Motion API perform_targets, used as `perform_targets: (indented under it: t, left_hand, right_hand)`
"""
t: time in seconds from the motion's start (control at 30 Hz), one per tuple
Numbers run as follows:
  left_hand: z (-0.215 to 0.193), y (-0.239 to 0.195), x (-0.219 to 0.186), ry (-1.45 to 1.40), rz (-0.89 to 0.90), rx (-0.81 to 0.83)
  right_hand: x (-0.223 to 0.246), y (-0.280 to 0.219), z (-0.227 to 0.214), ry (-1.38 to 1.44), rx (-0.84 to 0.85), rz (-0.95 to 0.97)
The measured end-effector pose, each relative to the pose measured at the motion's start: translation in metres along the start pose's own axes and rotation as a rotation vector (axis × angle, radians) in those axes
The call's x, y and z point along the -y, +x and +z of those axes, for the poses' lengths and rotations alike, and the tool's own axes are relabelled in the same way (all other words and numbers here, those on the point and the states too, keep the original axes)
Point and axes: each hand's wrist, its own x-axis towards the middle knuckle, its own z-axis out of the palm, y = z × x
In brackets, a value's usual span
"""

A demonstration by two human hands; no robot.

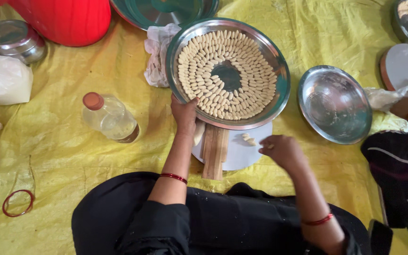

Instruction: The person sits on a yellow tarp and uses a grooved wooden board to shape small pieces of dough into ridged snacks. They roll the dough between their palms, press it onto the board, and place the finished pieces onto a metal tray.

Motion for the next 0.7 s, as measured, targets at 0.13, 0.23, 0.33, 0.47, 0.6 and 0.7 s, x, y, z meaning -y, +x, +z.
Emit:
perform_targets:
  t: [0.13, 0.23, 0.33, 0.47, 0.6, 0.7]
  left_hand:
    - [-0.002, 0.004, 0.004, 0.041, -0.002, 0.005]
    - [-0.003, 0.006, 0.003, 0.029, -0.005, 0.016]
    - [-0.004, 0.005, 0.001, 0.031, -0.01, 0.02]
    - [-0.002, 0.004, -0.001, 0.051, -0.05, 0.005]
    - [-0.001, 0.002, -0.005, 0.053, -0.001, -0.001]
    - [0.0, -0.001, -0.008, 0.024, -0.04, -0.01]
  right_hand:
    - [0.0, 0.001, 0.042, 0.038, -0.196, -0.022]
    - [0.001, 0.004, 0.057, -0.002, -0.253, -0.009]
    - [0.001, 0.002, 0.058, 0.005, -0.246, 0.014]
    - [-0.003, 0.003, 0.045, 0.118, -0.26, -0.025]
    - [-0.009, 0.01, 0.025, 0.409, -0.17, 0.027]
    - [-0.007, 0.039, 0.005, 0.622, -0.161, -0.059]
